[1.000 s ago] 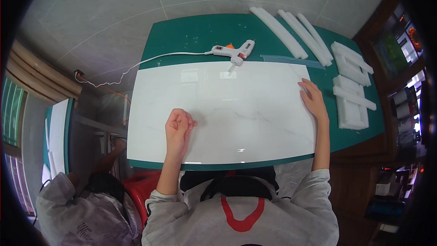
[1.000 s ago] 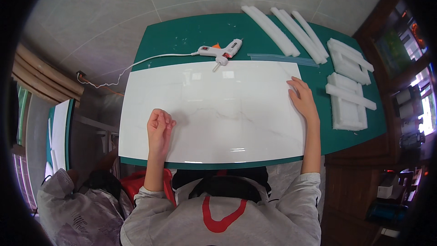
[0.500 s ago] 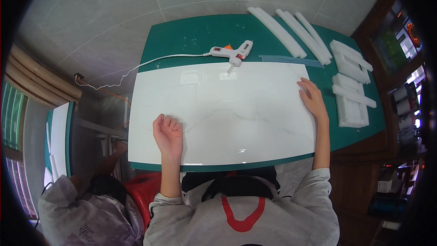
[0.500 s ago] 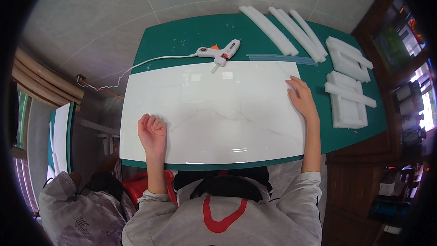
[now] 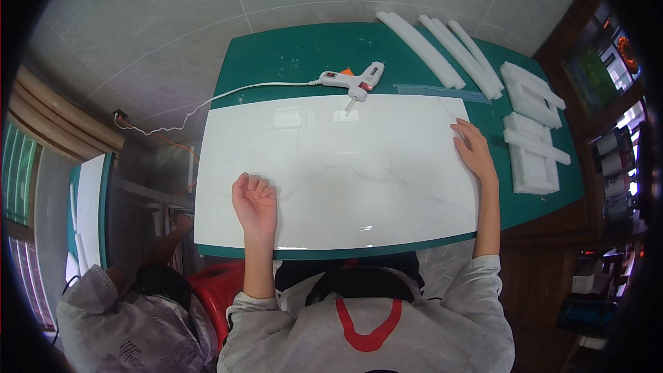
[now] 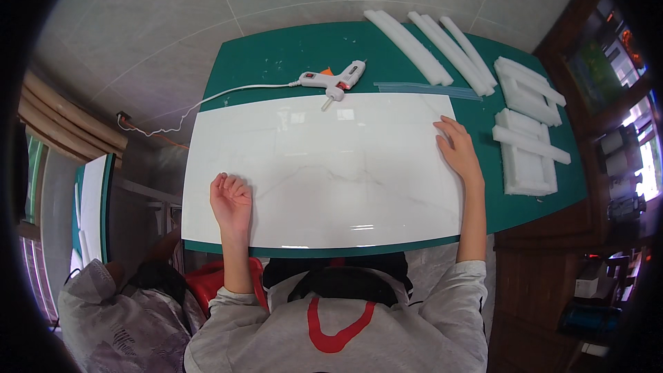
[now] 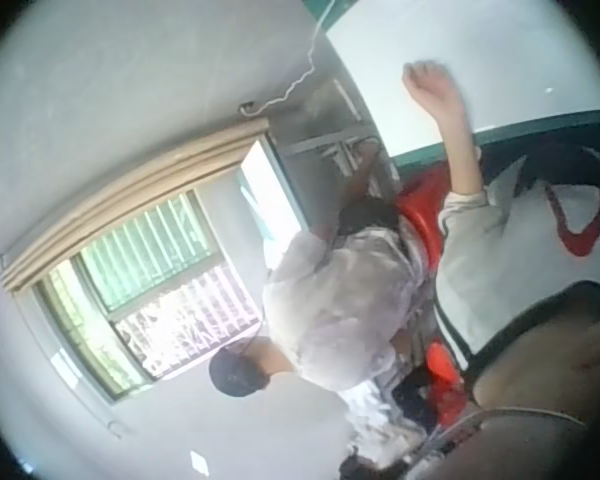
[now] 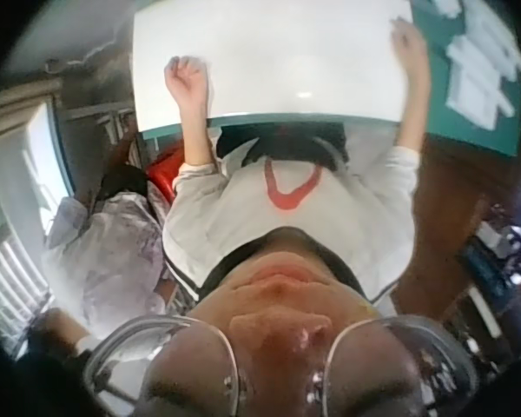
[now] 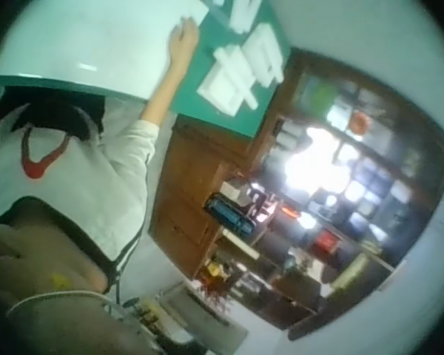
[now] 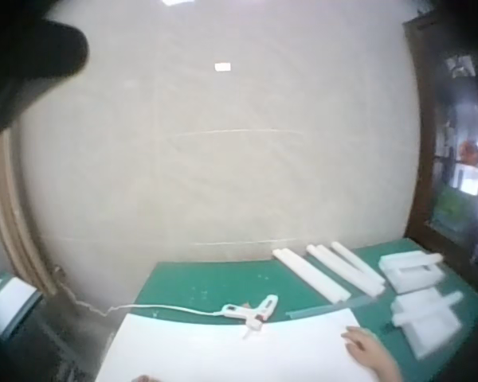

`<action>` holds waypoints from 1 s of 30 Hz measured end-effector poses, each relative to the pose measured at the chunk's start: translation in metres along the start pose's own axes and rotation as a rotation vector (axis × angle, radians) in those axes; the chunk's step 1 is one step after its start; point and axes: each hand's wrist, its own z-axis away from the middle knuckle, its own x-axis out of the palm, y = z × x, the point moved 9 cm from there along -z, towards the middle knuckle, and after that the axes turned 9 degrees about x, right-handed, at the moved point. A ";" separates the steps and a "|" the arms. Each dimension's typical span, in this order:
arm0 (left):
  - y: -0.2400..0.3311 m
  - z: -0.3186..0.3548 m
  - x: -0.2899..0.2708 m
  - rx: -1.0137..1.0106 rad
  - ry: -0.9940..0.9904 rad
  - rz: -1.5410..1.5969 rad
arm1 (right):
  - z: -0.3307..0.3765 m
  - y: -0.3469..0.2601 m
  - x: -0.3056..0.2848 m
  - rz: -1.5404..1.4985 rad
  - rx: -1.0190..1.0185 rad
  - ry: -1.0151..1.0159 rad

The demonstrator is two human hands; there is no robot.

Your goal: Using a hot glue gun to assemble foam pieces onto a base board in a manufacturing setting.

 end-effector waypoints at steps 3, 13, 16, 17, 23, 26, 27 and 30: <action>-0.001 0.001 0.001 -0.005 -0.001 0.006 | 0.000 -0.001 0.000 -0.001 0.001 -0.001; 0.000 0.001 0.000 -0.001 0.012 0.011 | 0.000 0.000 -0.001 -0.005 -0.005 0.004; -0.001 0.000 0.002 -0.009 -0.014 0.025 | 0.000 0.000 -0.001 -0.003 -0.001 -0.001; -0.001 0.001 0.002 -0.009 -0.014 0.025 | 0.000 0.000 -0.001 -0.003 -0.002 0.000; -0.001 0.000 0.000 -0.009 0.001 0.018 | 0.000 0.002 0.001 -0.005 0.006 -0.009; -0.001 0.002 0.001 -0.006 0.012 0.019 | 0.000 0.002 0.001 -0.011 0.011 -0.012; -0.001 0.002 0.001 -0.006 0.012 0.019 | 0.001 0.003 0.001 -0.009 0.011 -0.009; -0.002 0.002 0.002 -0.008 0.012 0.025 | 0.000 0.005 0.001 -0.016 0.014 -0.007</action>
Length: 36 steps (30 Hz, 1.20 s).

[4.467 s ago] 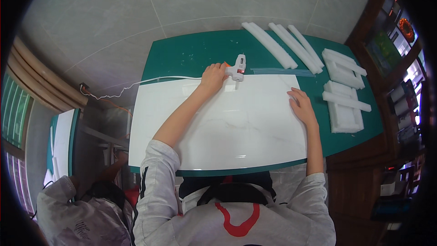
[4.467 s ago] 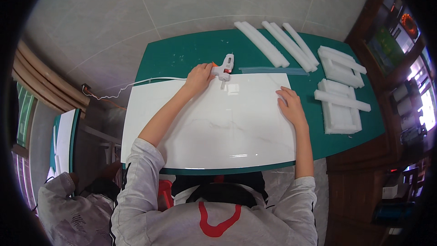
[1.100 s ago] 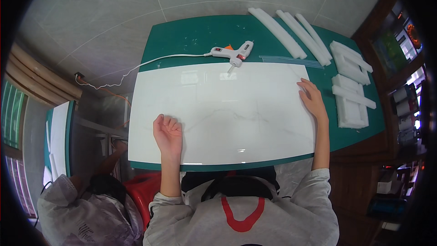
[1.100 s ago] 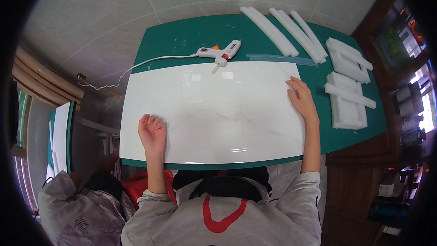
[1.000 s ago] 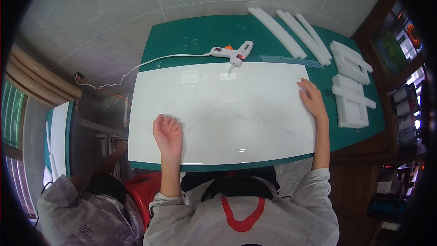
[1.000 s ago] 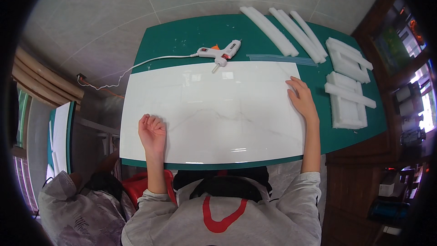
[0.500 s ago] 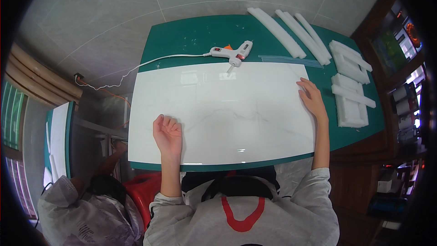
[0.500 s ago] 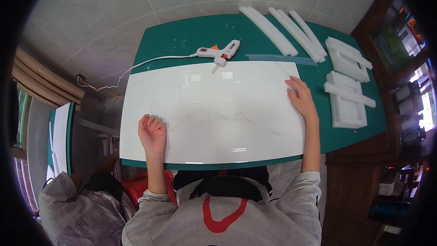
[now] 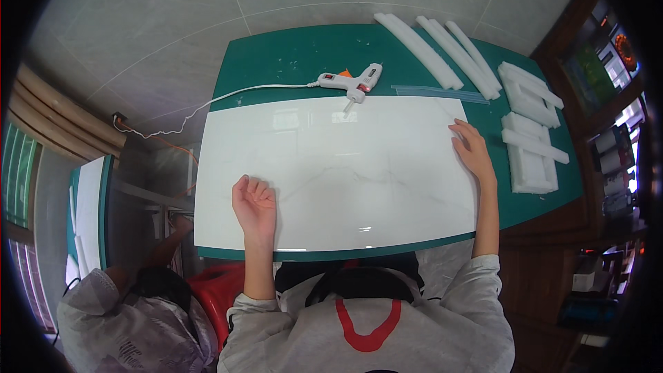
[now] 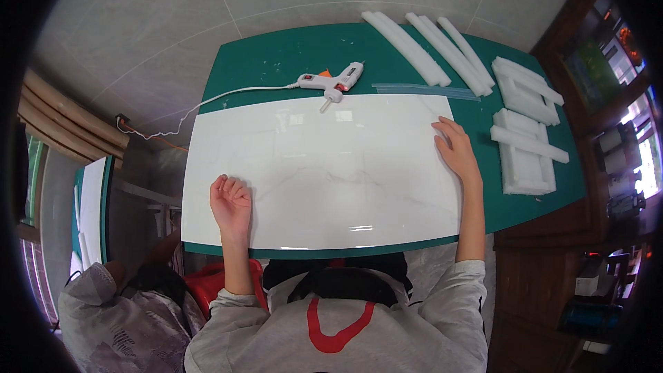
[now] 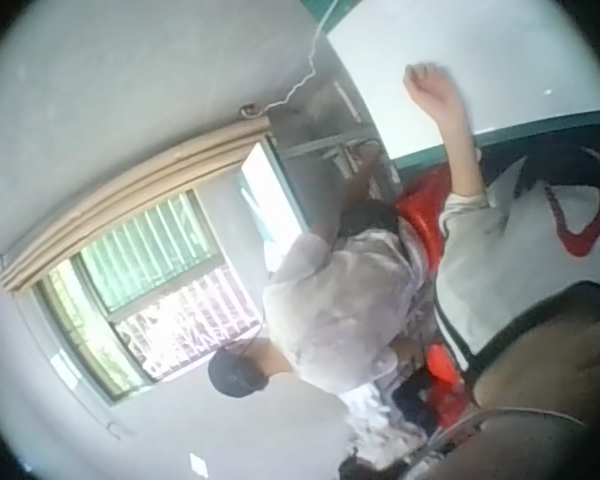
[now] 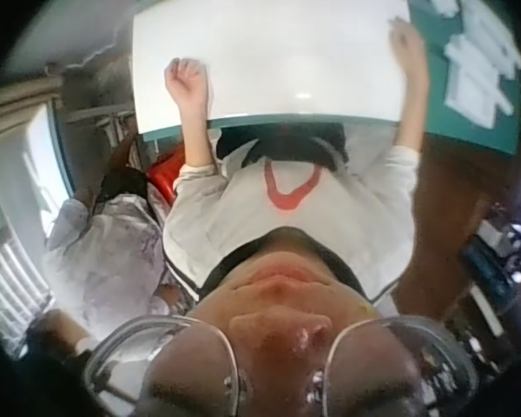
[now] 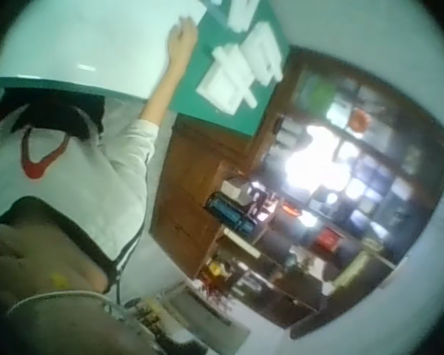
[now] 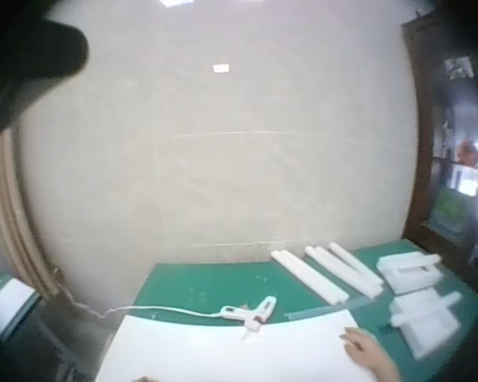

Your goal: Using a hot glue gun to assemble foam pieces onto a base board in a manufacturing setting.

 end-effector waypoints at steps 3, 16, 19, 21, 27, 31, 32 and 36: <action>0.000 0.000 0.000 0.017 0.004 -0.039 | 0.000 -0.001 0.000 0.002 -0.002 0.006; 0.005 0.030 0.074 0.562 -0.647 -1.669 | 0.000 -0.005 -0.003 0.016 -0.033 0.032; -0.002 0.041 0.082 0.834 -0.789 -2.227 | 0.001 -0.001 -0.004 0.052 -0.039 0.052; 0.008 0.034 0.068 0.765 -0.755 -2.250 | 0.001 -0.001 -0.002 0.032 -0.028 0.034; 0.013 0.029 0.046 0.669 -0.746 -2.381 | 0.000 0.000 -0.001 0.040 -0.051 0.040; 0.011 0.030 0.039 0.636 -0.741 -2.359 | 0.000 -0.002 0.000 0.063 -0.068 0.042; 0.010 0.030 0.038 0.637 -0.743 -2.359 | 0.000 -0.002 0.000 0.063 -0.067 0.043; 0.009 0.031 0.037 0.654 -0.747 -2.376 | 0.001 -0.003 0.002 0.142 -0.082 0.054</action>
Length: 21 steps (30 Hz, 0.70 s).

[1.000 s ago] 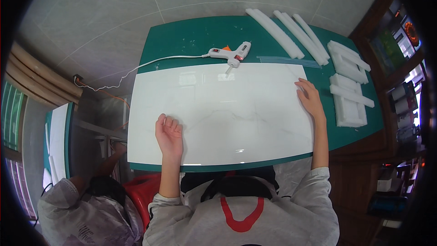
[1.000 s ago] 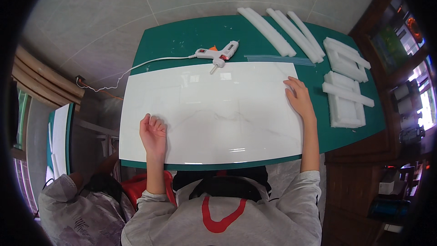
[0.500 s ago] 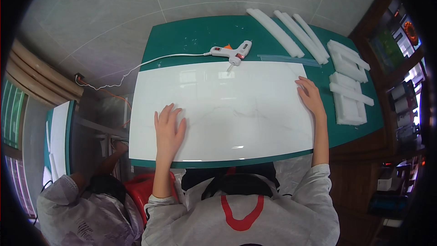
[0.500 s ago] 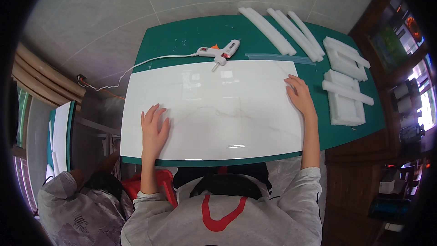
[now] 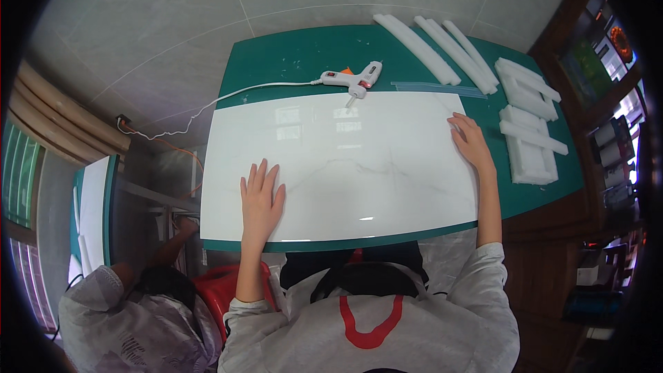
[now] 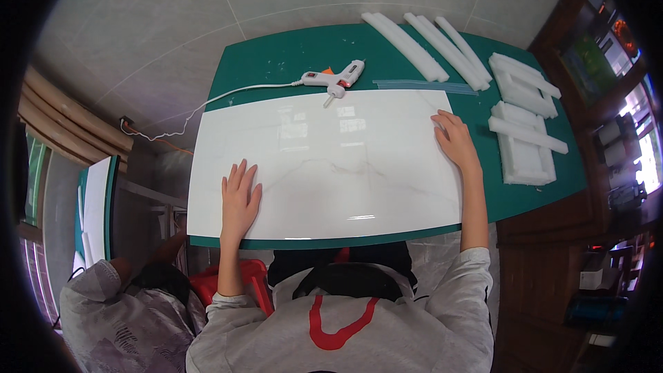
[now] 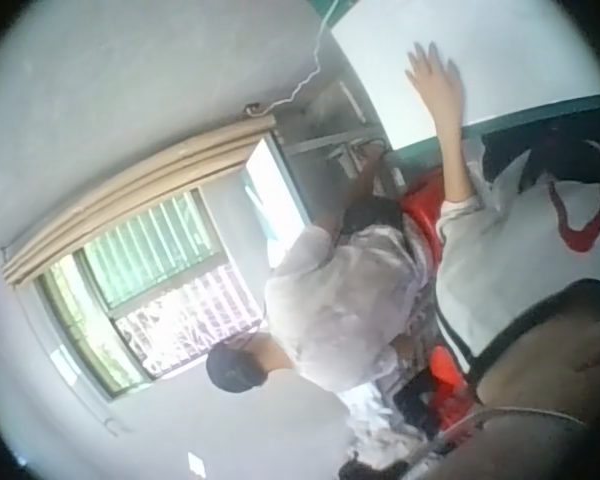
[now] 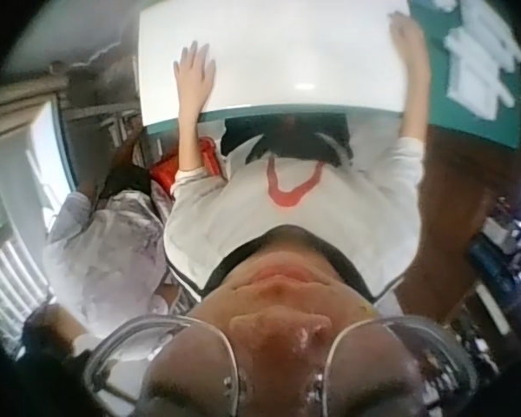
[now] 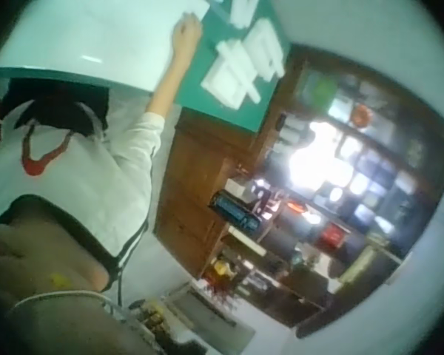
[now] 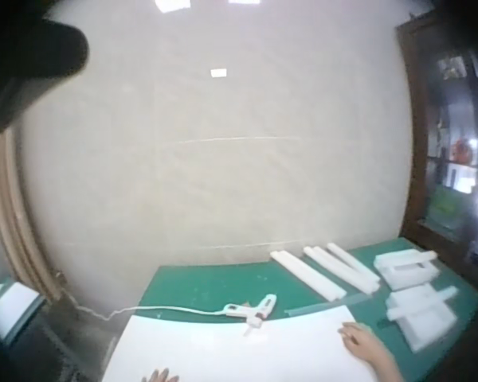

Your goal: Using a hot glue gun to assemble foam pieces onto a base board in a manufacturing setting.

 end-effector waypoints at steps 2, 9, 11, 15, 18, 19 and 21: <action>0.001 0.000 0.000 0.003 -0.004 -0.006 | 0.000 0.001 0.000 0.013 0.007 -0.001; 0.000 0.001 0.002 0.004 -0.010 -0.031 | 0.000 0.000 0.002 0.065 0.016 -0.020; 0.001 0.001 0.002 0.003 -0.013 -0.034 | 0.000 -0.002 0.001 0.084 0.012 -0.026; 0.001 0.000 0.000 0.006 -0.008 -0.028 | -0.001 -0.007 0.000 0.133 0.032 -0.060; 0.001 0.000 0.001 0.009 -0.008 -0.030 | 0.001 -0.013 -0.002 0.184 0.033 -0.065; 0.001 0.000 0.001 0.012 -0.009 -0.037 | 0.003 -0.017 -0.003 0.209 0.020 -0.059; 0.002 0.000 -0.001 0.012 -0.009 -0.028 | 0.007 -0.025 -0.004 0.235 0.013 -0.057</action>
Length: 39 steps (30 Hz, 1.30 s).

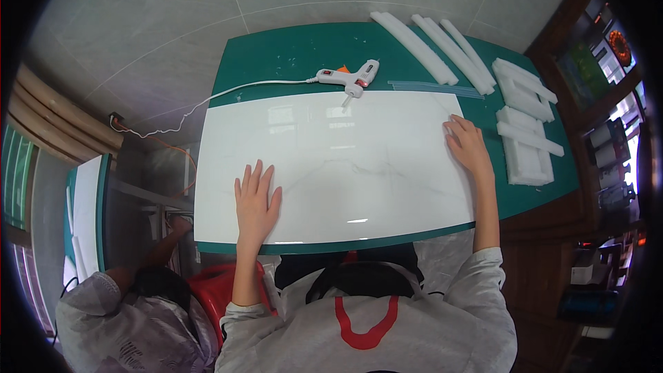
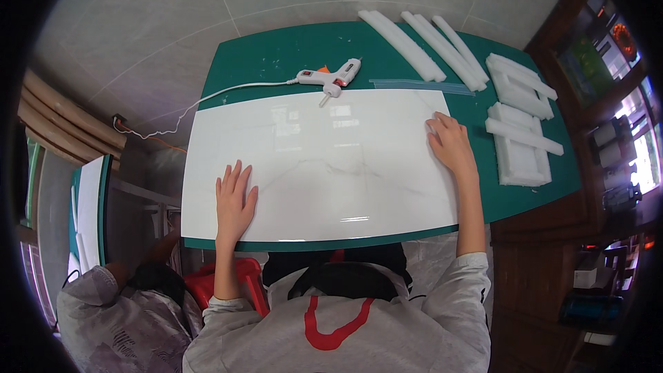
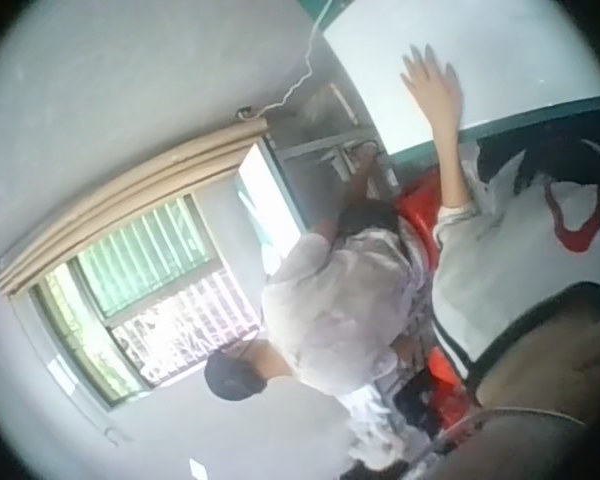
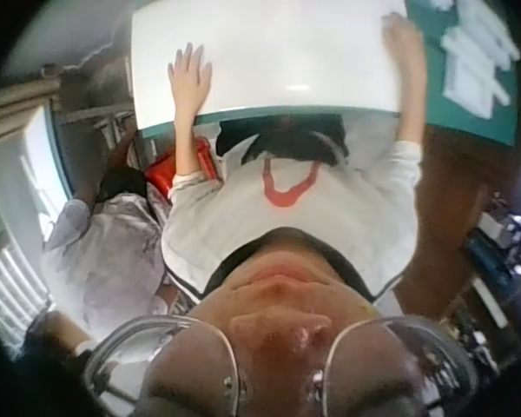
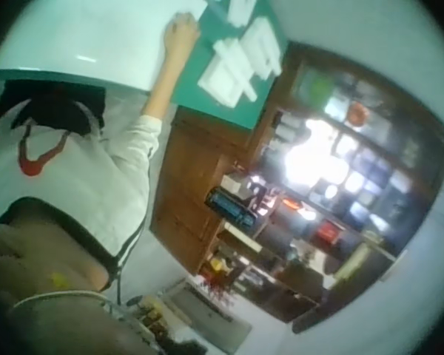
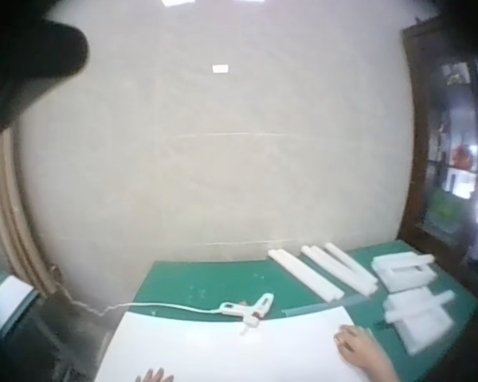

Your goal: Using a hot glue gun to assemble foam pieces onto a base board in a manufacturing setting.

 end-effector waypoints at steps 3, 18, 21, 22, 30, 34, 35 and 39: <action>0.000 0.000 -0.001 -0.002 -0.001 0.012 | 0.013 -0.023 -0.013 0.027 -0.022 0.069; 0.002 -0.002 -0.001 -0.027 -0.021 0.000 | 0.063 -0.056 0.015 -0.139 0.081 -0.053; 0.003 -0.003 -0.002 -0.036 -0.022 -0.001 | 0.066 -0.053 0.020 -0.149 0.071 -0.043; 0.003 -0.003 -0.002 -0.040 -0.024 -0.003 | 0.067 -0.053 0.019 -0.147 0.067 -0.022; 0.002 -0.004 0.000 -0.050 -0.022 -0.006 | 0.063 -0.052 0.016 -0.174 0.087 -0.005; 0.001 -0.005 0.000 -0.052 -0.011 -0.011 | 0.062 -0.053 0.016 -0.186 0.091 0.003; 0.001 -0.005 0.000 -0.055 -0.013 -0.010 | 0.062 -0.053 0.016 -0.185 0.091 -0.001; 0.000 -0.005 0.001 -0.061 -0.013 -0.015 | 0.062 -0.054 0.015 -0.192 0.093 0.007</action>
